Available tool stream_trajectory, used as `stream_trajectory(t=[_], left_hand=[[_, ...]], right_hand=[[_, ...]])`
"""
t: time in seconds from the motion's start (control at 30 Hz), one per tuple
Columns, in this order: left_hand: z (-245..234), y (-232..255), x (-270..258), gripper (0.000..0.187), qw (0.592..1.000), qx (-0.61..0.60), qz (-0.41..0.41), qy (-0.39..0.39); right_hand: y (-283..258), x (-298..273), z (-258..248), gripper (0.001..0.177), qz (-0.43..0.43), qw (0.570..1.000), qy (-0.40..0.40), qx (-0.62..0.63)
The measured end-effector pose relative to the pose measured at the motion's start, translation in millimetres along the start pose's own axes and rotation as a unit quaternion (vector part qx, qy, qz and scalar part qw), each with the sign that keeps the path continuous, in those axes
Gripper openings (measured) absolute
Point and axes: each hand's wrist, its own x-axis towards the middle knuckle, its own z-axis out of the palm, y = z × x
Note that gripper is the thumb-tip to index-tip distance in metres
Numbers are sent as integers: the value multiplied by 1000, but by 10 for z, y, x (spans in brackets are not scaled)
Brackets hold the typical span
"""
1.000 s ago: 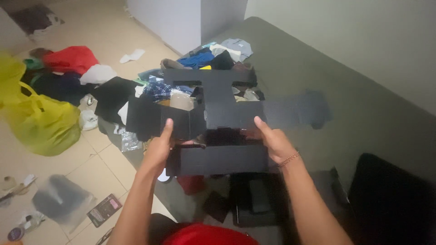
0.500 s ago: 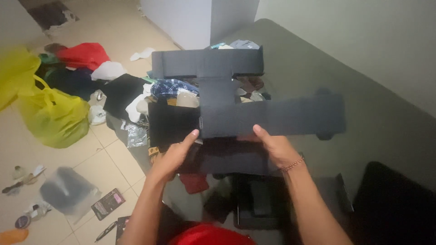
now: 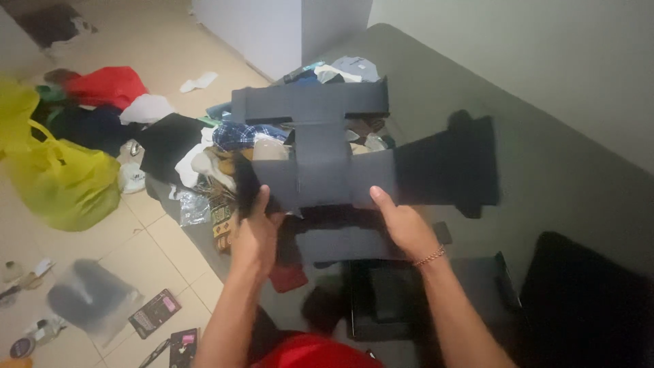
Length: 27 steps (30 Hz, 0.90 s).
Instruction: Assembling a black cardboard box insert on a bed or floor.
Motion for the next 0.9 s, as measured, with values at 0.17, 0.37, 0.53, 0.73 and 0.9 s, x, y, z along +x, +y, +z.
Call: stream_trajectory(t=[0.17, 0.37, 0.53, 0.73, 0.9], left_hand=[[39, -247, 116, 53, 931, -353, -6, -96], [85, -129, 97, 42, 939, -329, -13, -103], [57, -205, 222, 28, 893, -402, -99, -178], [143, -229, 264, 25, 890, -399, -118, -188], [222, -467, 424, 26, 914, -357, -131, -140]], right_hand=[[-9, -5, 63, 95, -84, 990, 85, 79], [112, 96, 136, 66, -252, 954, 123, 104], [-316, -166, 58, 44, -121, 771, -145, 608], [-173, -95, 198, 47, -108, 688, -229, 680], [-266, -217, 198, 58, -112, 673, -242, 690]])
